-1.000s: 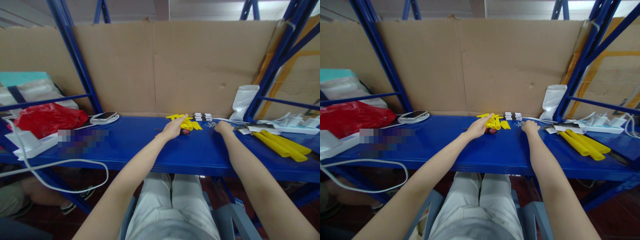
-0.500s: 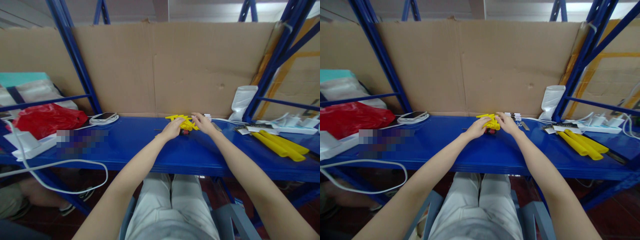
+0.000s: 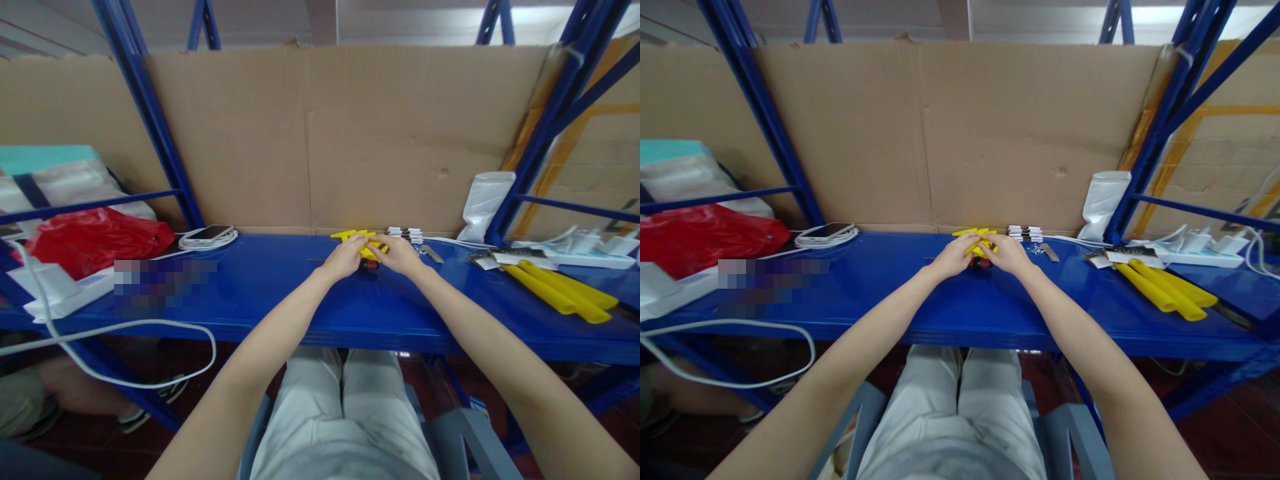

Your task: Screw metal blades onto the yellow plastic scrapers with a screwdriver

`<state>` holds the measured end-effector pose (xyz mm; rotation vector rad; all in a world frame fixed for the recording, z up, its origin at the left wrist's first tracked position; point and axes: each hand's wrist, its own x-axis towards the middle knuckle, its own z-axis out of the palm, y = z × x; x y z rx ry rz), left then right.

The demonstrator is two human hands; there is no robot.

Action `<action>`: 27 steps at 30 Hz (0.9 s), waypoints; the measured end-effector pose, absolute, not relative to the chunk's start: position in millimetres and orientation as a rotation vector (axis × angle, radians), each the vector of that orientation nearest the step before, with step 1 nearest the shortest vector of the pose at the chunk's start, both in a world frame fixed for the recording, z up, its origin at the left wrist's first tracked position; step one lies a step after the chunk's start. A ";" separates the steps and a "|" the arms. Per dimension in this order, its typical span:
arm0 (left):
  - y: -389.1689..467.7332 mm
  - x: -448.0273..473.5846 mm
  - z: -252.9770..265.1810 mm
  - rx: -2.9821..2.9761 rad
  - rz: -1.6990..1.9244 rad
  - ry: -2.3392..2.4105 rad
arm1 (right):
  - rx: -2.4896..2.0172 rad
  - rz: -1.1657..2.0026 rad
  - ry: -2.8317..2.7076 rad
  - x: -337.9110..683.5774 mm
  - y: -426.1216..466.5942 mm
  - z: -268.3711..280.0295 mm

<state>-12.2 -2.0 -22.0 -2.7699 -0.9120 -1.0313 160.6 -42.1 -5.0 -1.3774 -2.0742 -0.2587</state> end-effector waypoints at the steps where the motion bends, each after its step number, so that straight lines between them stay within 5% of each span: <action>1: -1.7 -12.3 -22.3 -2.775 -1.034 -0.912 | -1.385 -0.265 -2.066 159.9 -42.5 -4.8; 17: -11.9 -6.3 -18.2 -2.919 -1.058 -0.862 | -1.476 -0.063 -1.472 194.1 -28.4 -1.5; 23: 19.5 -20.8 10.4 -2.615 -1.186 -1.384 | -1.452 -0.063 -1.589 205.0 -18.6 -6.8; 27: 44.0 -32.3 20.0 -2.491 -0.916 -1.827 | -1.490 -0.026 -1.690 209.0 -12.3 -12.1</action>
